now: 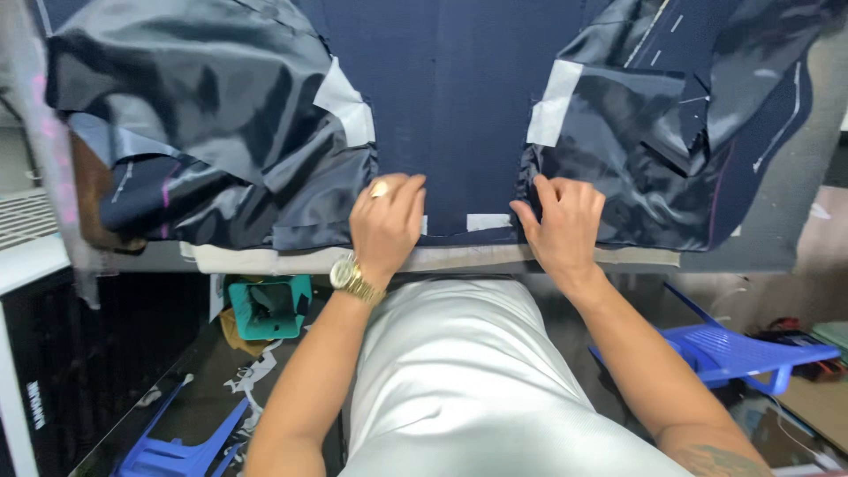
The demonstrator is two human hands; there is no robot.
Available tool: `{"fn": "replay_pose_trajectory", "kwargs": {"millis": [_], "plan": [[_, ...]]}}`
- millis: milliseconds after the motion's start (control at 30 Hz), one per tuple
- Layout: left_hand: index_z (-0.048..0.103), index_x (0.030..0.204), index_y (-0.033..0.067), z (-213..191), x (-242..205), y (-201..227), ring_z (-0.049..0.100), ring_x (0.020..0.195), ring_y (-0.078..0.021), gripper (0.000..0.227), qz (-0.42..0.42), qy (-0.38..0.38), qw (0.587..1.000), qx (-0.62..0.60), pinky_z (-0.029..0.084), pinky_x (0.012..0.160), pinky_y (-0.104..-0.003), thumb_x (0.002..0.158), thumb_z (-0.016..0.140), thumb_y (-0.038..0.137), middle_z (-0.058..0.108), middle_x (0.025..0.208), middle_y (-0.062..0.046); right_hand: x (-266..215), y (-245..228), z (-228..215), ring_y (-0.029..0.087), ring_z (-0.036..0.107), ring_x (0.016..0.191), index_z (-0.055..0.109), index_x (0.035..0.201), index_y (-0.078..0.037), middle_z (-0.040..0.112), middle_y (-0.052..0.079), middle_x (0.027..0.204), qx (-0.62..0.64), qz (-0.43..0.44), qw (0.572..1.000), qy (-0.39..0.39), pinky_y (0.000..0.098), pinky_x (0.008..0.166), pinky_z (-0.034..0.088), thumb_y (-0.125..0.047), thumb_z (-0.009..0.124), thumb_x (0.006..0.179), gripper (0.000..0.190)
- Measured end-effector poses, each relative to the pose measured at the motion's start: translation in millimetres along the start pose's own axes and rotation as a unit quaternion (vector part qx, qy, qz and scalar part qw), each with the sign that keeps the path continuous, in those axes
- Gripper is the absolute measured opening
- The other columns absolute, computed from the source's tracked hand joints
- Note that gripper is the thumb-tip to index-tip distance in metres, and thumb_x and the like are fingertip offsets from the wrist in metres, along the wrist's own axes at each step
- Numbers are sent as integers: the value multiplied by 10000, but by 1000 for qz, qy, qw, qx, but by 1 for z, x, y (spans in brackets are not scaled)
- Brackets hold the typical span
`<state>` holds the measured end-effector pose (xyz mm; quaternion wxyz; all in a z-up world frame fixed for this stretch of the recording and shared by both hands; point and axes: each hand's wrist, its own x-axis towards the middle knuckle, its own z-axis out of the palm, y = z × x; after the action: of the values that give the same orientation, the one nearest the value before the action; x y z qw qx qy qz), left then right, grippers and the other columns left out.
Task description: The person irons pieces of a dark blue suit jacket on a workbench and places wooden blocks on the fabric.
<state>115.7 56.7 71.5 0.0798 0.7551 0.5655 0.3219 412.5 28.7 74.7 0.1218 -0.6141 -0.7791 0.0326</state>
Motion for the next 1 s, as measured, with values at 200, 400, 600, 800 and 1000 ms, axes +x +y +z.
{"fn": "replay_pose_trajectory", "kwargs": {"millis": [200,400,600,800,1000], "plan": [[734,1159,53,74,25,-26,686,1189,-378,153,167,-6,985,-41,539,1070,-503,1011,701,61,689,1199,-168,-19,4,-7,199,662,908,774,1119,-56,706,-5,880,55,97,994,7,364,882,412,-78,831,1014,122],[722,1177,2,57,77,-20,628,1288,-412,202,220,-98,970,-38,491,1168,-533,1006,638,-66,672,1330,-257,-21,-10,-26,197,629,877,735,1031,-112,677,2,881,97,213,972,-18,409,941,379,-75,766,1008,54],[741,1266,78,108,69,8,545,1417,-475,721,324,-124,932,-106,298,1256,-657,713,994,464,649,1436,-297,-18,-9,-23,228,713,894,765,1098,-51,711,26,864,128,177,976,25,340,862,423,-29,866,976,159],[661,1434,164,111,71,6,421,1547,-418,826,368,-247,888,-124,147,1314,-694,765,926,570,574,1582,-249,-7,-25,-19,266,692,928,769,1117,-16,708,62,931,147,126,980,39,366,857,464,19,835,976,160],[750,1260,52,28,93,-102,619,1360,-390,194,137,-61,989,5,384,1213,-604,1076,698,87,683,1394,-189,40,-71,-2,365,713,976,768,1088,49,762,157,1079,239,-13,966,100,447,869,597,45,782,1002,88]]}}
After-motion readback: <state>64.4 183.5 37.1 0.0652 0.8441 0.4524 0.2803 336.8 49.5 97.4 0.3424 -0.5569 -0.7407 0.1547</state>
